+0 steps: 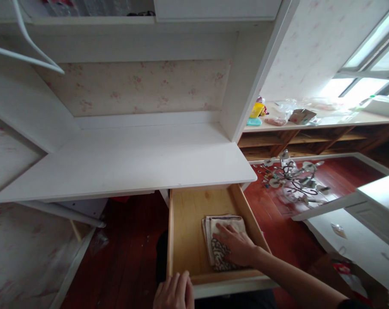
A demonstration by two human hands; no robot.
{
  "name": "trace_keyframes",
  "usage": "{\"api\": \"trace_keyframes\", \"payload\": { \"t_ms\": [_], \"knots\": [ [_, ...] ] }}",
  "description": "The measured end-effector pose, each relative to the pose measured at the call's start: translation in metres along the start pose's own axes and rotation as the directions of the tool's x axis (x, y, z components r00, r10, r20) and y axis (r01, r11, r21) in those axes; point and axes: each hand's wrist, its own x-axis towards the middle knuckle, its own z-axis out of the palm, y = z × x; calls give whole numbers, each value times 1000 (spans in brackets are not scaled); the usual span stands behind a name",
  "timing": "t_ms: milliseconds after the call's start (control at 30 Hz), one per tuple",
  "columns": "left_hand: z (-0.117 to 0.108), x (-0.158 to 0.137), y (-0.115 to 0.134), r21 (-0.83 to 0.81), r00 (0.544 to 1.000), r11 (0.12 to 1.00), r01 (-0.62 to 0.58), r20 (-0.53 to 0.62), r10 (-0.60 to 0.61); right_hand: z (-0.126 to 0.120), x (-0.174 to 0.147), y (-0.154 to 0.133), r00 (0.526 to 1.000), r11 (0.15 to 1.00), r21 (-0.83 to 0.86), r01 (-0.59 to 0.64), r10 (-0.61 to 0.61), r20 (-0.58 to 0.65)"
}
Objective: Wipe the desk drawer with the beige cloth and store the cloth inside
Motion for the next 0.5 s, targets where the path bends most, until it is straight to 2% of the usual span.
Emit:
{"api": "trace_keyframes", "payload": {
  "t_ms": [333, 400, 500],
  "knots": [
    [0, 1, -2, 23, 999, 999, -25, -27, 26, 22, 68, -106, 979, 984, -81, 157, -166, -120],
    [0, 0, -4, 35, 999, 999, -35, -36, 37, 25, 77, -121, 977, 984, -96, 153, -165, -133],
    [1, -2, -5, 48, 997, 997, -55, -46, 57, 24, 88, -128, 987, 991, -94, 100, -111, -120]
  ]
}}
